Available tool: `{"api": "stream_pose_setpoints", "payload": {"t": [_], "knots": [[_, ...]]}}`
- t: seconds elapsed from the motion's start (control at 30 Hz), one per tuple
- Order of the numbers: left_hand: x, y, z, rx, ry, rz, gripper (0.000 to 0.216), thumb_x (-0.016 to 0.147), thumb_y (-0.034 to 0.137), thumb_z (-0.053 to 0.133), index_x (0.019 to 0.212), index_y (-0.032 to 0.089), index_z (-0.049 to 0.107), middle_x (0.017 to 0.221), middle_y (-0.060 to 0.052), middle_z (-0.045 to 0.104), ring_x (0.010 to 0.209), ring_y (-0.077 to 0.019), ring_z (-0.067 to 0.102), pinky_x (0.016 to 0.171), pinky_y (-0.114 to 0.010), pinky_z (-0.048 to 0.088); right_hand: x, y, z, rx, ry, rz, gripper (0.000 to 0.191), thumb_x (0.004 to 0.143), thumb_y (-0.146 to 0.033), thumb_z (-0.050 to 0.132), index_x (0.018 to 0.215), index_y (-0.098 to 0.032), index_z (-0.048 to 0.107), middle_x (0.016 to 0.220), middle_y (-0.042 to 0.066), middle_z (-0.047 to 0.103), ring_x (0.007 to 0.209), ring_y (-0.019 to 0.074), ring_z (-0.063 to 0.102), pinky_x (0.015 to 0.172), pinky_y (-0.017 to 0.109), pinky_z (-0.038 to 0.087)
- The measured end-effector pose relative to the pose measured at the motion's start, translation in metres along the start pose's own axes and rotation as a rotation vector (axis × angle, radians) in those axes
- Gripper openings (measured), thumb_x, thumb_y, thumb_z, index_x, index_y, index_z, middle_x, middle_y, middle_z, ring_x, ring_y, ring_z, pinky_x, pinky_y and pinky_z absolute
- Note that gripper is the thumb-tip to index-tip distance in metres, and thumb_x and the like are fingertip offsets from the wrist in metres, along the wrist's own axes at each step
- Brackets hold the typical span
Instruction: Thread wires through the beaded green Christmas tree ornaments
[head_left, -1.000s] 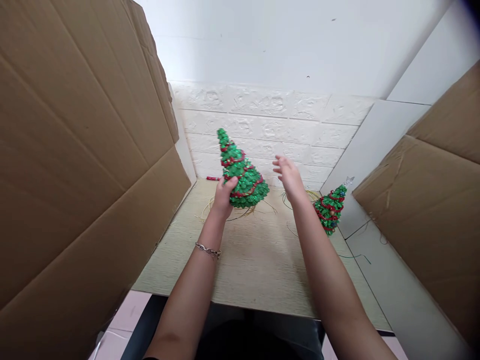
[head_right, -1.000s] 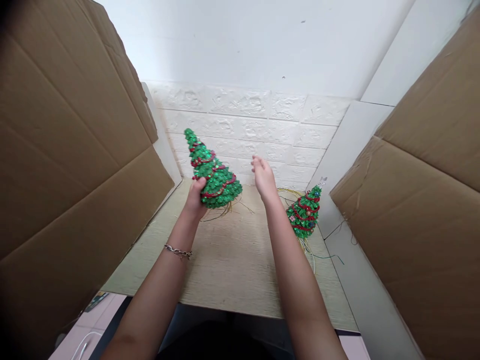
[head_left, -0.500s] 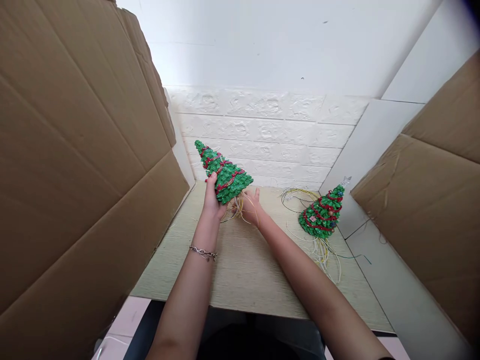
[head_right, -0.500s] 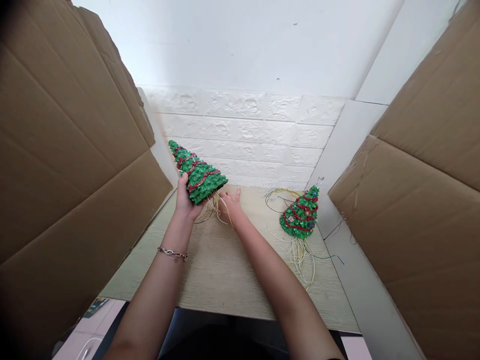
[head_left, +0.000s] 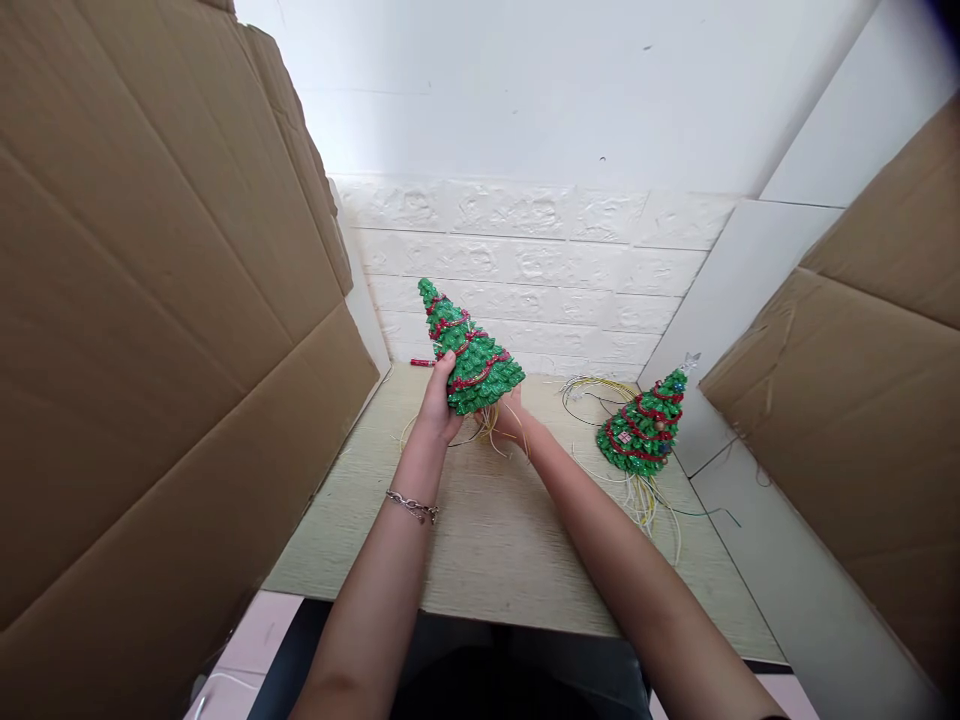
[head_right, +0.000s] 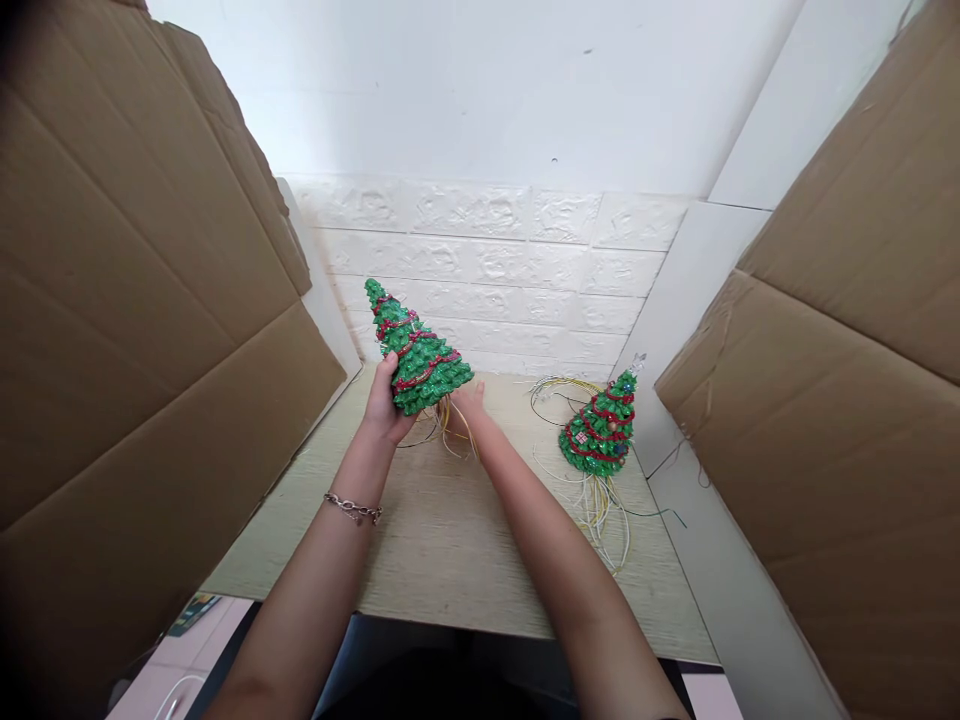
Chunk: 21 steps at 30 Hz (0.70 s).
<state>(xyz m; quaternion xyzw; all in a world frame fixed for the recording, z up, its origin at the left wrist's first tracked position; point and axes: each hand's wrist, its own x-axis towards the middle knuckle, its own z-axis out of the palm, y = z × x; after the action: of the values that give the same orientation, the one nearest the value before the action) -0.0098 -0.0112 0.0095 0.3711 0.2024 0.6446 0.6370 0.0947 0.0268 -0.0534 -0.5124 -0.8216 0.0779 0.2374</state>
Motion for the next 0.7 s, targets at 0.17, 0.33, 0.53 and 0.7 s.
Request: {"api": "stream_pose_setpoints", "payload": {"t": [0.17,0.33,0.53,0.7], "knots": [[-0.001,0.002,0.0,-0.042,0.0,-0.009,0.039,0.074,0.043,0.061,0.101,0.016,0.065,0.104,-0.008,0.07,0.112,-0.0274,0.059,0.101,-0.044,0.042,-0.005,0.014,-0.052,0.001,-0.163,0.219,0.018,0.083,-0.017,0.046,0.086,-0.02,0.064,0.093,0.009,0.069,0.093,0.024,0.061,0.094,0.045,0.038],[-0.001,0.001,0.0,-0.054,-0.019,-0.042,0.038,0.075,0.042,0.06,0.103,0.016,0.065,0.104,-0.007,0.07,0.109,-0.0263,0.06,0.1,-0.043,0.043,-0.018,0.027,-0.102,0.004,0.023,0.391,0.033,0.091,-0.028,0.032,0.106,-0.014,0.058,0.104,0.014,0.066,0.093,0.0209,0.059,0.076,0.028,0.042],[-0.001,-0.002,-0.002,-0.062,0.017,-0.133,0.043,0.072,0.049,0.066,0.102,0.019,0.065,0.104,-0.006,0.07,0.107,-0.0257,0.061,0.095,-0.041,0.047,-0.036,0.018,-0.148,0.093,0.394,0.345,0.025,0.082,-0.03,0.046,0.079,-0.016,0.066,0.072,0.004,0.065,0.071,0.0179,0.056,0.068,0.028,0.038],[0.002,-0.006,-0.014,-0.065,0.0,-0.292,0.05,0.065,0.058,0.068,0.1,0.021,0.065,0.102,-0.007,0.07,0.102,-0.0274,0.063,0.09,-0.043,0.05,-0.051,-0.008,-0.166,0.217,0.656,0.247,0.029,0.086,-0.03,0.04,0.091,-0.018,0.065,0.075,0.004,0.063,0.069,0.0167,0.054,0.065,0.028,0.037]]}}
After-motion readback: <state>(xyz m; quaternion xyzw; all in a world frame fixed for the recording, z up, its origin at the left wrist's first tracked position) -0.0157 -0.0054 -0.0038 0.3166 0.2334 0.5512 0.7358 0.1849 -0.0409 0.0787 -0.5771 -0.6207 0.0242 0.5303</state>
